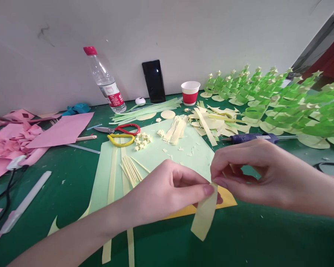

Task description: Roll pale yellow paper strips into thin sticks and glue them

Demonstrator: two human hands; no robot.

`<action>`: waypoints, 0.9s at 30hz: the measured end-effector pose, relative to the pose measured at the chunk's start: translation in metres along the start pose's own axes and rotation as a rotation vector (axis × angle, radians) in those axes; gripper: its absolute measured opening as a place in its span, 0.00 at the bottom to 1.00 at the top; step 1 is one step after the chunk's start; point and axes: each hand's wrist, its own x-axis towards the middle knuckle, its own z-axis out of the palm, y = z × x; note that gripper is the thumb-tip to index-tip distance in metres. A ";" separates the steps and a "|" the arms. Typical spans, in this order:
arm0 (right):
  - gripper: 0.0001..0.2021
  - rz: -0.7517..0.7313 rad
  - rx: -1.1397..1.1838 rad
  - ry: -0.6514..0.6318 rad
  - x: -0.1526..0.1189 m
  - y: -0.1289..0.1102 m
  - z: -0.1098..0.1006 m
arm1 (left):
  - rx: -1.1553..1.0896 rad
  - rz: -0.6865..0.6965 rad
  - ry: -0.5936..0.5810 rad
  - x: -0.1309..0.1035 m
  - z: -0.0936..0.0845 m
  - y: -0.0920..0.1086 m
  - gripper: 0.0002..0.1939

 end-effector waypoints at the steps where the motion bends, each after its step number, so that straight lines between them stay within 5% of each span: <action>1: 0.07 0.003 0.000 -0.013 0.000 -0.001 -0.001 | -0.027 -0.003 -0.011 -0.001 0.000 0.000 0.10; 15: 0.18 0.156 -0.184 0.020 -0.002 -0.007 0.003 | -0.126 -0.050 -0.023 -0.005 0.000 -0.001 0.03; 27: 0.10 0.208 -0.026 -0.129 0.003 -0.012 -0.005 | -0.096 -0.058 -0.021 -0.002 -0.001 0.001 0.06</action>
